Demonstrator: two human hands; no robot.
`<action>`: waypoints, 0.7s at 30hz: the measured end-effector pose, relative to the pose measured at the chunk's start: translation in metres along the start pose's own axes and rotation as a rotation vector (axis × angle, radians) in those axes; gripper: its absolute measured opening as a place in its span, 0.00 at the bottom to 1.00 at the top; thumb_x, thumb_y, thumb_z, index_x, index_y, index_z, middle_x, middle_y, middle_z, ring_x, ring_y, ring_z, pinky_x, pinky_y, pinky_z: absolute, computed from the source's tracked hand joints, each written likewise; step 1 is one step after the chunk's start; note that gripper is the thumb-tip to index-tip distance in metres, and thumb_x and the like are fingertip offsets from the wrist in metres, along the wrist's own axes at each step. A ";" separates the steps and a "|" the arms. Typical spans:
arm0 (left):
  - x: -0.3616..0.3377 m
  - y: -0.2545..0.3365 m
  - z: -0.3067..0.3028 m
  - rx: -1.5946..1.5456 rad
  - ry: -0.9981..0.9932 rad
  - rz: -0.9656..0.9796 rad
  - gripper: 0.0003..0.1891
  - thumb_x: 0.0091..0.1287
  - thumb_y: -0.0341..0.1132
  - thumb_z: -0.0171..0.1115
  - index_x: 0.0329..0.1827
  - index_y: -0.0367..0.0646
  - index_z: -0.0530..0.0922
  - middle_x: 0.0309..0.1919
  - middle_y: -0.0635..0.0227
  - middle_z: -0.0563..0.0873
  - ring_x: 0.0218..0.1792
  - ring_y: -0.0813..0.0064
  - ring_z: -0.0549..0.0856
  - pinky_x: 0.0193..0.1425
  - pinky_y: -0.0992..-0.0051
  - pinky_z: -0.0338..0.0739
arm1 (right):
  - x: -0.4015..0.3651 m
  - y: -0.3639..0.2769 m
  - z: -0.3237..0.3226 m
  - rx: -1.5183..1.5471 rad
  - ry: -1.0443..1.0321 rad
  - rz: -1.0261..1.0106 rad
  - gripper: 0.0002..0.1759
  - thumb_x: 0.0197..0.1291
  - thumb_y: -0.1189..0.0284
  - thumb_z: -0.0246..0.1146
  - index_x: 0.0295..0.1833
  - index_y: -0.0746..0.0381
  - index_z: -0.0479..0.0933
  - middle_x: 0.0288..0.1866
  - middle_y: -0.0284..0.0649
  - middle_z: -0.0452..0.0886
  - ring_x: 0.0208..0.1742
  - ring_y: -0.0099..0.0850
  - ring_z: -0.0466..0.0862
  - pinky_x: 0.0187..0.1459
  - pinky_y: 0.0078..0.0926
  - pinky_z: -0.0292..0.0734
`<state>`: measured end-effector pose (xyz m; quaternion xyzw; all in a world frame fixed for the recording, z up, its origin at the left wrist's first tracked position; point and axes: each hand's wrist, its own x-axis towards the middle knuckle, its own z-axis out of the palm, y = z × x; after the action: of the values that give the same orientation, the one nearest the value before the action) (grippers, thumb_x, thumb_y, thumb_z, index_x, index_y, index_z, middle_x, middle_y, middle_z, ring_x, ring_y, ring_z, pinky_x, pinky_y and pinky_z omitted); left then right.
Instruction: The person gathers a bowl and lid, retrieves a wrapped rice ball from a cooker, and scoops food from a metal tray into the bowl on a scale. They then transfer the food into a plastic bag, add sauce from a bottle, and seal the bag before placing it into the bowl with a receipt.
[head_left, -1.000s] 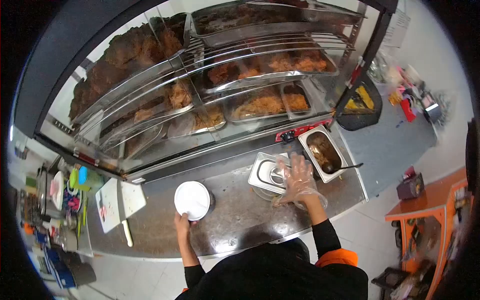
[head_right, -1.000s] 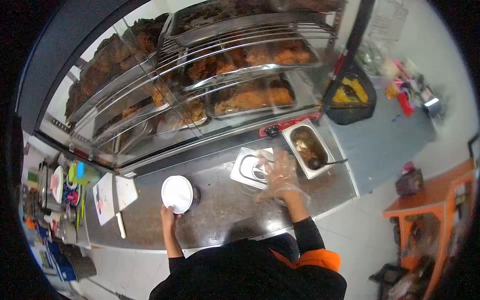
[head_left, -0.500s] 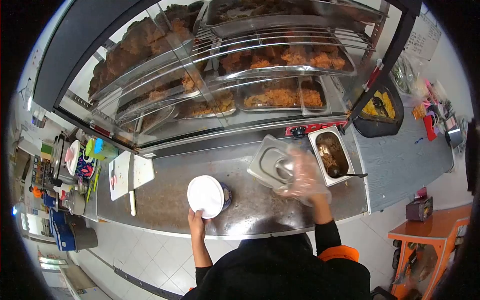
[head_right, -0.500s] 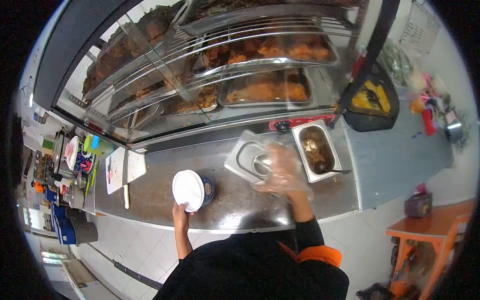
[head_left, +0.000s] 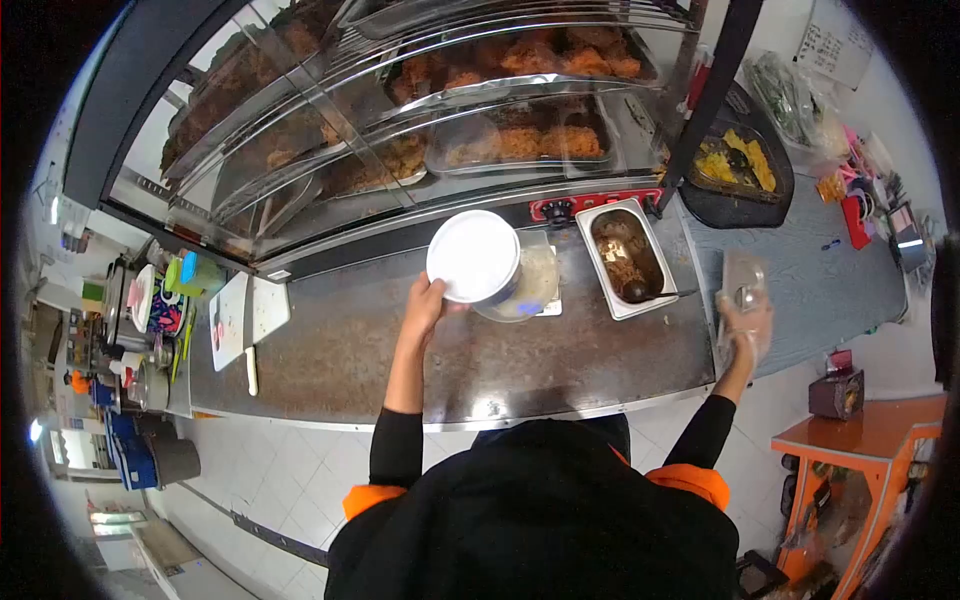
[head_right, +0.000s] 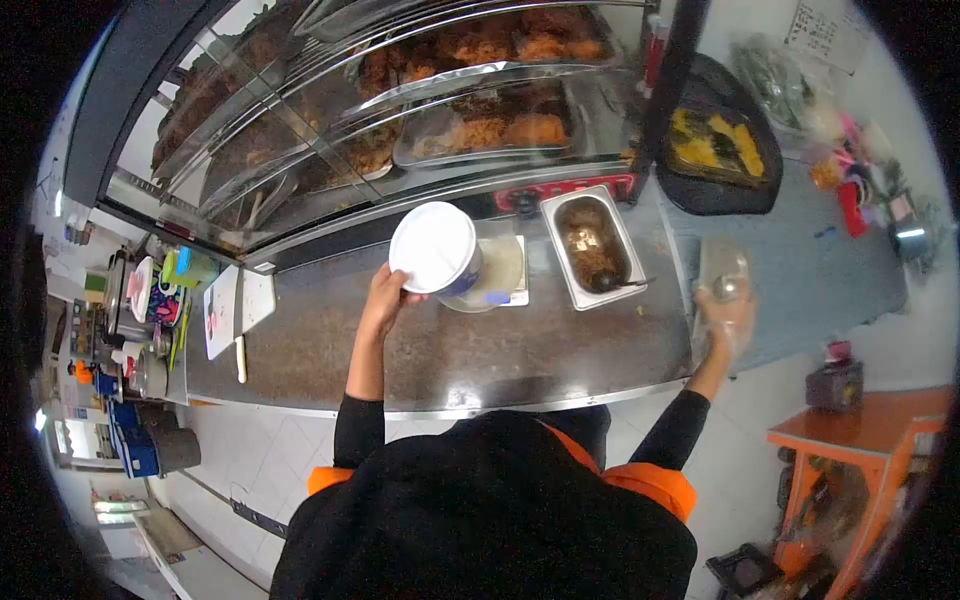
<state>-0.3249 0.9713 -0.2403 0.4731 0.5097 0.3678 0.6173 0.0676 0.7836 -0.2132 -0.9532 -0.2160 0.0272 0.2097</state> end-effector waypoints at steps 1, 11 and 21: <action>0.006 -0.001 0.007 0.016 -0.038 -0.024 0.17 0.54 0.27 0.41 0.48 0.31 0.61 0.30 0.57 0.77 0.22 0.72 0.79 0.18 0.85 0.73 | 0.006 0.008 0.009 0.011 -0.007 -0.005 0.39 0.29 0.55 0.66 0.50 0.62 0.65 0.50 0.53 0.66 0.50 0.45 0.68 0.49 0.34 0.64; 0.030 -0.064 0.000 0.636 0.487 0.323 0.27 0.59 0.49 0.47 0.55 0.39 0.57 0.44 0.59 0.70 0.30 0.71 0.78 0.27 0.79 0.71 | -0.001 0.030 0.057 0.084 0.583 -0.502 0.29 0.46 0.54 0.57 0.50 0.62 0.65 0.46 0.49 0.67 0.50 0.42 0.67 0.51 0.38 0.60; -0.015 -0.066 0.035 0.420 0.681 0.407 0.21 0.58 0.40 0.50 0.51 0.41 0.60 0.42 0.61 0.70 0.32 0.70 0.73 0.37 0.75 0.68 | -0.043 -0.031 0.116 1.527 -0.581 0.208 0.18 0.53 0.66 0.54 0.48 0.63 0.67 0.39 0.37 0.73 0.34 0.23 0.73 0.36 0.20 0.70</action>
<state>-0.2959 0.9311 -0.2985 0.5307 0.6440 0.5051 0.2202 0.0001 0.8357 -0.3075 -0.5185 -0.0945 0.4313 0.7323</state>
